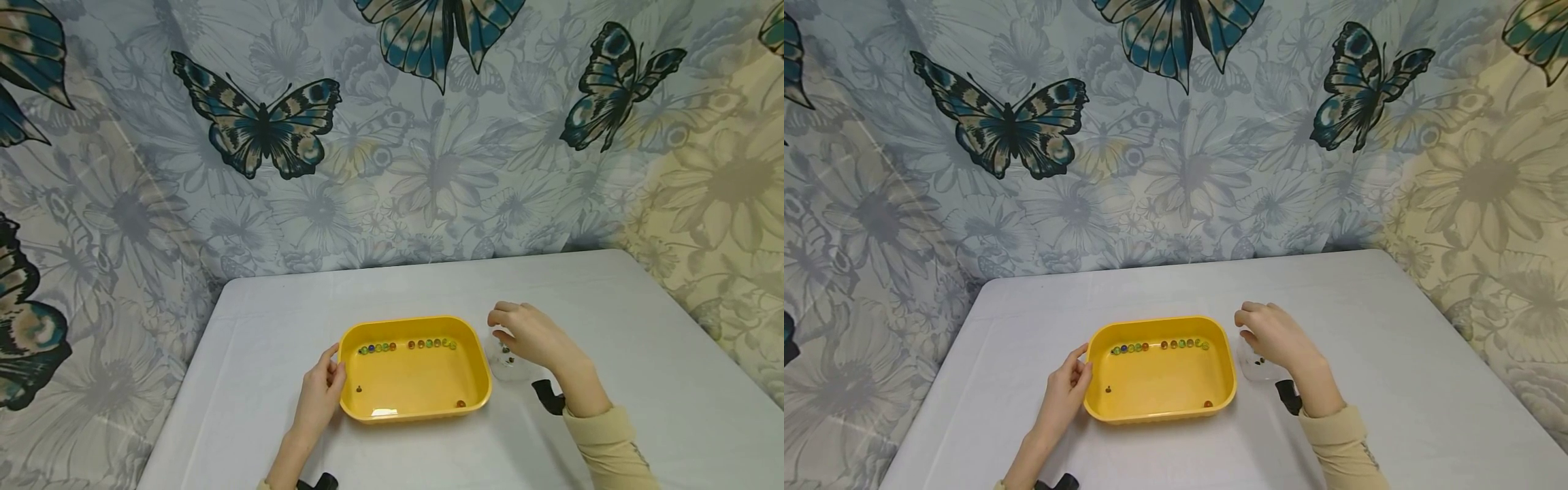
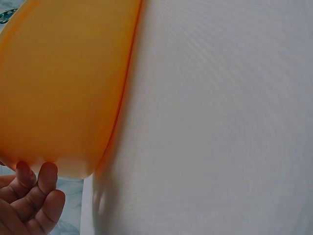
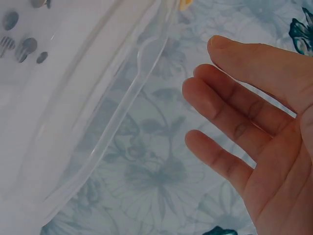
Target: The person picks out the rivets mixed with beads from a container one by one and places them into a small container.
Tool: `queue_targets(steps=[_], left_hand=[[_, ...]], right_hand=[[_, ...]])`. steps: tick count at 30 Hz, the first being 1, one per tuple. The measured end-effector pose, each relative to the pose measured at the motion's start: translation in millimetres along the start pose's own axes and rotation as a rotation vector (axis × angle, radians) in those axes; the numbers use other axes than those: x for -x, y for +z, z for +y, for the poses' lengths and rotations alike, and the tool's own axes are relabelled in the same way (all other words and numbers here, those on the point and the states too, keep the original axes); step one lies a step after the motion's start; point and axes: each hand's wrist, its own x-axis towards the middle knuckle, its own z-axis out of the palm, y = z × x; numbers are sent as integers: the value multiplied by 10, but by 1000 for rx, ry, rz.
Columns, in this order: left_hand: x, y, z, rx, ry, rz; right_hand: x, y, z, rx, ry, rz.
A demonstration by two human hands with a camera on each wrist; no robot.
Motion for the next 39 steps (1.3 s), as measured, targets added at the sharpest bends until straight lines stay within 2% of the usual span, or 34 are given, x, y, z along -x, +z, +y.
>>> queue_targets(steps=[11,39], left_hand=[[-3,-11,17,4,-9,-10],[-2,-13,0,14,-1,-17]], right_hand=[[-120,-8,-116,31,-67,-2],[-429,77,-416,82,-194,-86]])
